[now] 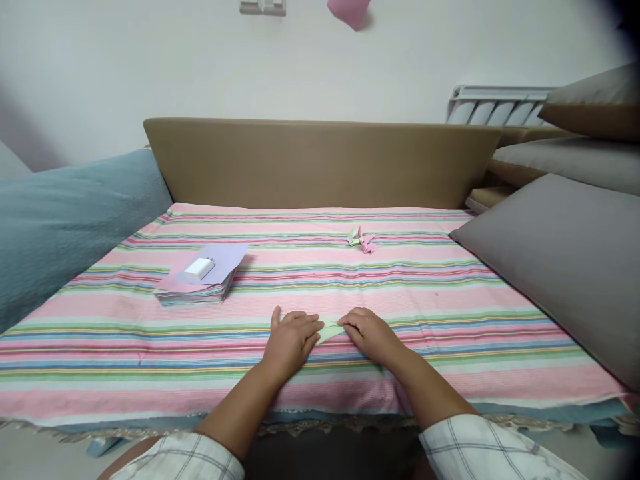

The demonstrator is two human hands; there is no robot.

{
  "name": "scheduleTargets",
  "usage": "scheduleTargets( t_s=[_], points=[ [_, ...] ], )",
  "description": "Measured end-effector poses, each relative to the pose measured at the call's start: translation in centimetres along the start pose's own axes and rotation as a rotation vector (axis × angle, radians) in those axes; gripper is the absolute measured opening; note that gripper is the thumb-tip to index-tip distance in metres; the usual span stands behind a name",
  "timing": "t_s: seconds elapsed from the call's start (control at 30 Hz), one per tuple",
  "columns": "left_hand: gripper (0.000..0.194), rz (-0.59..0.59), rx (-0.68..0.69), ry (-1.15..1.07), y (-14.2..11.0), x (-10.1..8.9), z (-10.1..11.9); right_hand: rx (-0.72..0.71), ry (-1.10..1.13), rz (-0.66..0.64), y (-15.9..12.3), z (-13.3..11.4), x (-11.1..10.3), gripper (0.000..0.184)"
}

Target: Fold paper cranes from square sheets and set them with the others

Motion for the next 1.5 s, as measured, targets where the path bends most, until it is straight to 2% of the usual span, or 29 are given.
scheduleTargets(
  t_s=[0.17, 0.27, 0.37, 0.47, 0.77, 0.93, 1.13, 1.5],
  points=[
    [0.038, 0.098, 0.096, 0.079, -0.4, 0.3, 0.2, -0.049, -0.071, -0.008, -0.1, -0.3, 0.0, 0.022],
    [0.051, 0.103, 0.203, 0.139, -0.4, 0.6, 0.4, -0.063, -0.106, -0.023, -0.1, -0.5, -0.1, 0.023],
    [0.045, 0.057, 0.315, 0.18, -0.3, 0.9, 0.5, -0.075, -0.129, -0.04, -0.1, -0.6, 0.0, 0.024],
    [0.038, 0.026, 0.37, 0.206, 0.0, 1.1, 0.4, -0.063, -0.119, -0.032, -0.1, -0.5, 0.1, 0.024],
    [0.034, -0.038, 0.323, 0.178, 0.3, 1.3, -0.2, 0.044, 0.03, 0.01, -0.1, -0.6, -0.4, 0.018],
    [0.035, -0.051, 0.28, 0.116, 0.4, 1.0, -0.1, 0.075, 0.019, 0.017, -0.1, -0.6, -0.2, 0.018],
    [0.045, -0.08, 0.281, 0.088, 0.1, 0.1, 0.7, 0.062, -0.034, 0.01, -0.2, -0.5, 0.1, 0.019],
    [0.038, -0.07, 0.297, 0.168, -0.2, 0.1, 0.9, 0.118, 0.031, 0.011, -0.3, -0.3, -0.7, 0.012]
  ],
)
Point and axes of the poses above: each hand's wrist, its own y-axis towards the middle knuckle, its own x-axis out of the palm, z = x × y, the point moved 1 cm from there along y, towards the middle knuckle, and after that the axes turned 14 degrees about -x, right-handed, at the moved point
